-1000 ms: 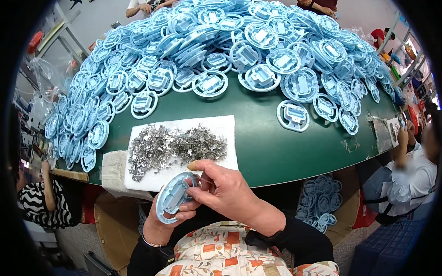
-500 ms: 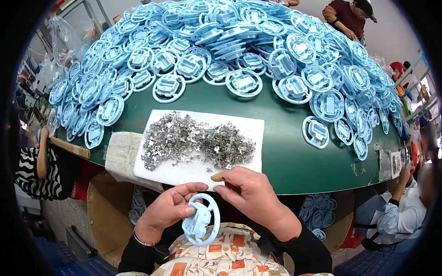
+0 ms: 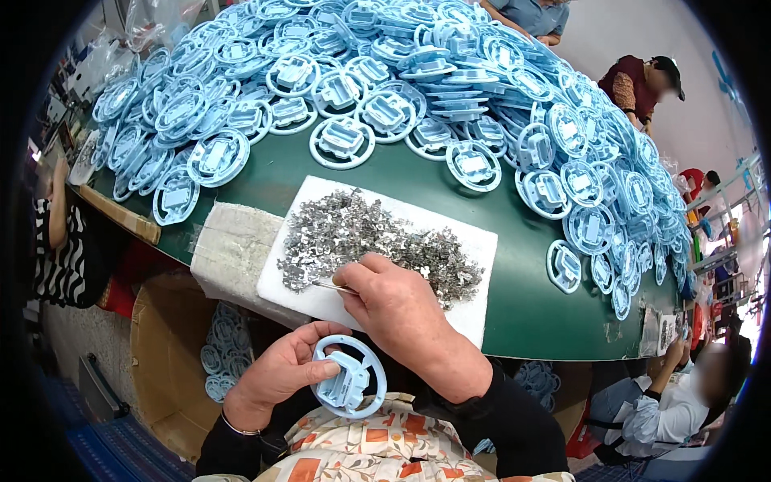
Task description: The person sits at a green table in a workshop and assembles light blue plastic rings. They pick up a ring, insert a small metal pin into a slot, and place the finished unit on a pile. The process is repeated continuously with a pile of pins and rings on the table.
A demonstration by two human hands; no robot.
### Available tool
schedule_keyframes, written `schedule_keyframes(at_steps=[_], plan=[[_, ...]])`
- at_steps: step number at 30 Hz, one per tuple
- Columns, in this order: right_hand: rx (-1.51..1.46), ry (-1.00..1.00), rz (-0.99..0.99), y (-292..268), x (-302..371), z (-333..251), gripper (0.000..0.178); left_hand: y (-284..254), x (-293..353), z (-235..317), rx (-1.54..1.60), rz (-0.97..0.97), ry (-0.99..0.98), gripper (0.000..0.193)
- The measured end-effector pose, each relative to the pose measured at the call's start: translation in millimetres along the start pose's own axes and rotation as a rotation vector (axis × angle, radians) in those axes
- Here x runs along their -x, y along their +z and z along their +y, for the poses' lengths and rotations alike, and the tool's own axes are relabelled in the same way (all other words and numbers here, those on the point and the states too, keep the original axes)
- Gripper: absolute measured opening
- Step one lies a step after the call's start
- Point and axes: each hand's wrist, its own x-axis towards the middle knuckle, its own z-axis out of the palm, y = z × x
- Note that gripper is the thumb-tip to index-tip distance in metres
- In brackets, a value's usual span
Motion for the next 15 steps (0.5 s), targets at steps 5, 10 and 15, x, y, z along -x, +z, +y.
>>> schedule_keyframes(at_steps=[5, 10, 15], plan=[[0.085, -0.101, -0.061, 12, -19, -9, 0.012, -8, 5, 1, -0.061, -0.031, -0.007, 0.052], [0.271, -0.14, -0.094, 24, -26, -14, 0.014, -12, 9, -2, -0.059, -0.046, 0.044, 0.051], [0.19, -0.13, -0.065, 19, -20, -3, 0.016, -14, 8, -4, -0.109, -0.023, 0.076, 0.051]])
